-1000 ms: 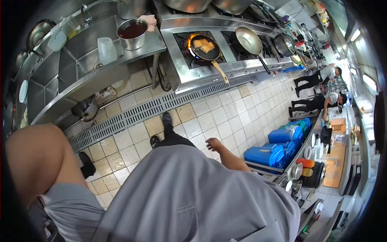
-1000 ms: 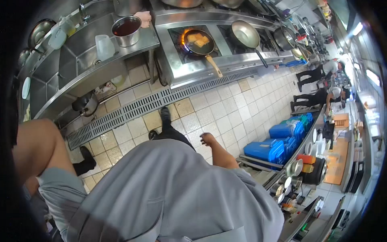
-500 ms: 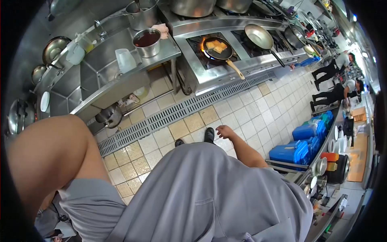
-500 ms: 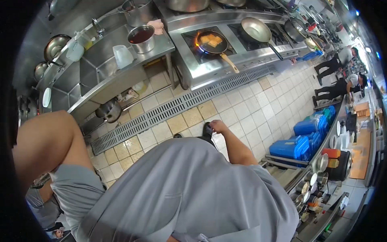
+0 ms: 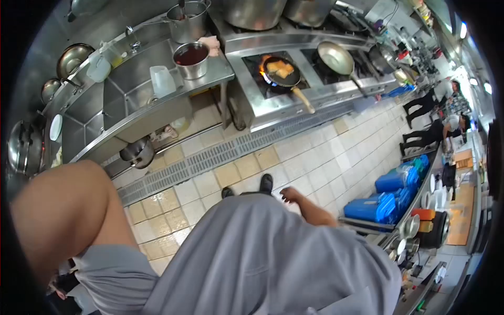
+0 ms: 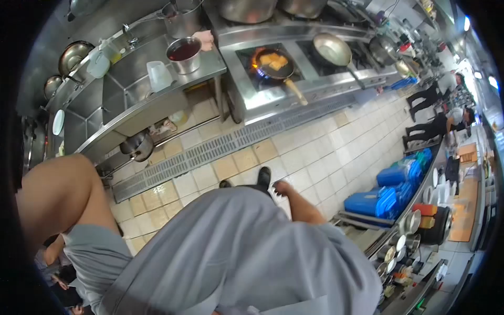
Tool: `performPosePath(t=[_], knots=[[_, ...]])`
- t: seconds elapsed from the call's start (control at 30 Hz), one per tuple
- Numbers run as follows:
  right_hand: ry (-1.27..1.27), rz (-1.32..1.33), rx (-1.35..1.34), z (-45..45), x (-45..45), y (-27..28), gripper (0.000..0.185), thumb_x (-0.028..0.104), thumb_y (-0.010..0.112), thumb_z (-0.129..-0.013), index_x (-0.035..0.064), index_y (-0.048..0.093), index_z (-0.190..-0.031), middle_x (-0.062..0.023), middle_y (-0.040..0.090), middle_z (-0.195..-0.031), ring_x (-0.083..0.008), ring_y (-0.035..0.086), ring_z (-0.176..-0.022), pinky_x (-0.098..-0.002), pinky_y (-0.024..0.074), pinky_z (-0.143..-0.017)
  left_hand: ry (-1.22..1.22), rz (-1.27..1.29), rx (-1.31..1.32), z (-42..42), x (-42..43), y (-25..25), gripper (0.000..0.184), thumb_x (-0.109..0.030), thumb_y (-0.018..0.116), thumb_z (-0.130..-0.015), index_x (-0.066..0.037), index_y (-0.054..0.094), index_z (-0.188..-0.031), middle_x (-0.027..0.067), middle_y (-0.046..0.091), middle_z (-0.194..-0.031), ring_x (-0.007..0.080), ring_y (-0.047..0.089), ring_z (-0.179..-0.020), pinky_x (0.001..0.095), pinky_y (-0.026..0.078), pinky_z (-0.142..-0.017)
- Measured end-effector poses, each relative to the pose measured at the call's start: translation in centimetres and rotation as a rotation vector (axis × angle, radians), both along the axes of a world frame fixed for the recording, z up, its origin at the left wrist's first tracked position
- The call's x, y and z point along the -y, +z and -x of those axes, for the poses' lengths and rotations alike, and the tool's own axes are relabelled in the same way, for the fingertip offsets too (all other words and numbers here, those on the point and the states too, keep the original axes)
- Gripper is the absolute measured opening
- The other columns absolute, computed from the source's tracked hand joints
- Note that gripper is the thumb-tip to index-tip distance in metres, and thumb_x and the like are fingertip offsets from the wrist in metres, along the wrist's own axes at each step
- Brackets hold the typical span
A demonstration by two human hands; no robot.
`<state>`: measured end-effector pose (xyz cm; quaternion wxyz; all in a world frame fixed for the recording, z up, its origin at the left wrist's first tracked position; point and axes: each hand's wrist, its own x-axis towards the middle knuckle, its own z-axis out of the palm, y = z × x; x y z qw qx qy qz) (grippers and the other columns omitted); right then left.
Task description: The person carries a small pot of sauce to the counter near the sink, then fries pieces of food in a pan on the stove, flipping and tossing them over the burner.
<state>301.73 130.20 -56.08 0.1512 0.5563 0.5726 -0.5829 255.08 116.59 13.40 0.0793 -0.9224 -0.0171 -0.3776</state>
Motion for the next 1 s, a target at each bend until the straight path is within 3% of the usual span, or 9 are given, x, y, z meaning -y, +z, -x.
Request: performPosePath(t=[0.03, 0.07, 0.17, 0.23, 0.27, 0.7, 0.8, 0.9, 1.0], knots=[[0.456, -0.173, -0.003, 0.6, 0.1, 2.0, 0.028, 0.023, 0.048, -0.086, 0.0058, 0.06, -0.105, -0.0106, 0.068, -0.089, -0.0189, 0.064, -0.06, -0.0366, 0.0508, -0.048, -0.013, -0.009, 0.002, -0.1, 0.4, 0.1, 0.017, -0.025, 0.051, -0.085, -0.008, 0.054, -0.084, 0.0054, 0.054, -0.085, 0.0162, 0.048, -0.079, 0.0302, 0.037, -0.069], [-0.191, 0.081, 0.149, 0.9, 0.9, 4.2, 0.028, 0.023, 0.048, -0.086, 0.0047, 0.06, -0.104, -0.0124, 0.067, -0.088, -0.0203, 0.064, -0.062, -0.0363, 0.0502, -0.047, -0.007, -0.014, -0.002, 0.1, 0.7, 0.0, 0.016, -0.024, 0.051, -0.085, -0.008, 0.054, -0.084, 0.0053, 0.054, -0.085, 0.0161, 0.048, -0.078, 0.0301, 0.037, -0.068], [-0.288, 0.099, 0.133, 0.2, 0.9, 3.4, 0.033, 0.027, 0.049, -0.086, 0.0059, 0.058, -0.11, -0.0137, 0.067, -0.093, -0.0228, 0.065, -0.068, -0.0358, 0.0488, -0.05, 0.011, -0.008, -0.017, -0.1, 0.9, 0.5, 0.016, -0.024, 0.051, -0.085, -0.009, 0.054, -0.084, 0.005, 0.054, -0.083, 0.0156, 0.048, -0.077, 0.03, 0.037, -0.067], [-0.29, 0.091, 0.107, 0.8, 0.2, 4.1, 0.035, 0.029, 0.049, -0.087, 0.0065, 0.057, -0.112, -0.0133, 0.066, -0.095, -0.0226, 0.065, -0.068, -0.0354, 0.0485, -0.051, 0.033, 0.0, -0.044, -0.5, 1.3, 0.8, 0.016, -0.024, 0.052, -0.085, -0.009, 0.054, -0.083, 0.0048, 0.054, -0.083, 0.0153, 0.048, -0.076, 0.0299, 0.037, -0.066], [-0.285, 0.091, 0.125, 1.2, 0.0, 4.7, 0.034, 0.032, 0.05, -0.087, 0.0088, 0.058, -0.111, -0.0127, 0.065, -0.098, -0.022, 0.064, -0.075, -0.0367, 0.0494, -0.059, 0.04, 0.003, -0.048, -0.4, 1.3, 0.9, 0.015, -0.024, 0.052, -0.085, -0.009, 0.054, -0.083, 0.0047, 0.054, -0.082, 0.0152, 0.048, -0.075, 0.0298, 0.037, -0.066], [-0.08, -0.054, 0.036, 4.6, -2.2, 3.6, 0.035, 0.035, 0.049, -0.088, 0.0079, 0.061, -0.107, -0.0116, 0.066, -0.092, -0.0201, 0.064, -0.069, -0.0309, 0.048, -0.049, 0.007, -0.057, -0.009, -0.7, 2.6, 0.8, 0.013, -0.023, 0.052, -0.085, -0.01, 0.053, -0.082, 0.0033, 0.054, -0.077, 0.0132, 0.048, -0.069, 0.0291, 0.037, -0.06], [-0.156, -0.008, -0.005, 4.1, -1.8, 4.0, 0.037, 0.035, 0.051, -0.086, 0.0065, 0.059, -0.109, -0.012, 0.065, -0.091, -0.0206, 0.064, -0.067, -0.0316, 0.0478, -0.05, 0.006, -0.039, 0.042, 0.4, 2.3, 1.0, 0.013, -0.022, 0.052, -0.085, -0.01, 0.053, -0.082, 0.003, 0.054, -0.076, 0.0128, 0.048, -0.067, 0.029, 0.037, -0.059], [-0.163, 0.004, 0.04, 3.8, -1.2, 3.8, 0.036, 0.034, 0.051, -0.086, 0.0063, 0.059, -0.106, -0.0111, 0.065, -0.089, -0.0199, 0.063, -0.066, -0.032, 0.0471, -0.049, 0.117, 0.093, 0.377, 3.4, 0.0, -0.8, 0.012, -0.022, 0.052, -0.085, -0.01, 0.053, -0.082, 0.0026, 0.054, -0.075, 0.0123, 0.048, -0.066, 0.0288, 0.038, -0.058], [-0.001, -0.088, 0.042, 3.5, -1.2, 2.2, 0.034, 0.035, 0.051, -0.086, 0.0065, 0.06, -0.102, -0.0104, 0.065, -0.085, -0.0192, 0.062, -0.063, -0.0307, 0.0459, -0.047, 0.364, 0.531, 1.101, 5.9, -6.4, -10.2, 0.012, -0.022, 0.052, -0.084, -0.011, 0.053, -0.082, 0.0023, 0.054, -0.073, 0.0119, 0.048, -0.064, 0.0287, 0.038, -0.056]])
